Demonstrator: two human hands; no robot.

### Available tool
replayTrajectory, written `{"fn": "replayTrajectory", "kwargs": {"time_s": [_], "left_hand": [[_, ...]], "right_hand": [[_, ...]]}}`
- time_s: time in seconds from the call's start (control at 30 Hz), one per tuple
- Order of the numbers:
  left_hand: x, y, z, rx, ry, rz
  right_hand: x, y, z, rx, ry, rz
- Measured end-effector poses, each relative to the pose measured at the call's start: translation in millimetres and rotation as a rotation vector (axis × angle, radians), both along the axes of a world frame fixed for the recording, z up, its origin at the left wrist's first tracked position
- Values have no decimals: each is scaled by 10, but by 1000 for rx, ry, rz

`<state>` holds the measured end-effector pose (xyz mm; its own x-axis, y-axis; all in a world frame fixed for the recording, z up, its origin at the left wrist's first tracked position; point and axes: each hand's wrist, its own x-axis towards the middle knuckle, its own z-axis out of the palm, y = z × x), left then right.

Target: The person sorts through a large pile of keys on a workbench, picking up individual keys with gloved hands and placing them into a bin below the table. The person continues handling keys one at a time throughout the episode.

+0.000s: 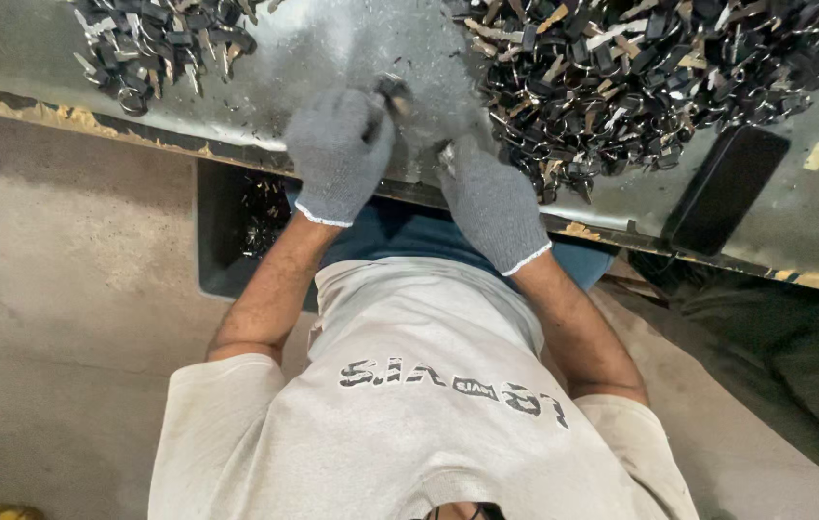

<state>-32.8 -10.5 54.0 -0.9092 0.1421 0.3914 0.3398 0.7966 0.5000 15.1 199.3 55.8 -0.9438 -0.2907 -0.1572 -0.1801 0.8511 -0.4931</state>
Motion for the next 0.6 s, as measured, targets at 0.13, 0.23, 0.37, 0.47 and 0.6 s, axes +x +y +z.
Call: {"fn": "replayTrajectory", "kwargs": {"time_s": [0.13, 0.23, 0.37, 0.47, 0.6], "left_hand": [[-428, 232, -65, 82, 221, -75], [-792, 571, -204, 219, -47, -197], [-729, 528, -259, 144, -129, -219], [-264, 353, -176, 399, -297, -220], [153, 317, -55, 358, -384, -347]], "right_hand": [[-28, -27, -30, 2, 118, -7], [-57, -96, -6, 93, 126, 5], [11, -57, 113, -41, 66, -23], [48, 29, 125, -116, 266, 56], [22, 22, -34, 60, 389, 233]]}}
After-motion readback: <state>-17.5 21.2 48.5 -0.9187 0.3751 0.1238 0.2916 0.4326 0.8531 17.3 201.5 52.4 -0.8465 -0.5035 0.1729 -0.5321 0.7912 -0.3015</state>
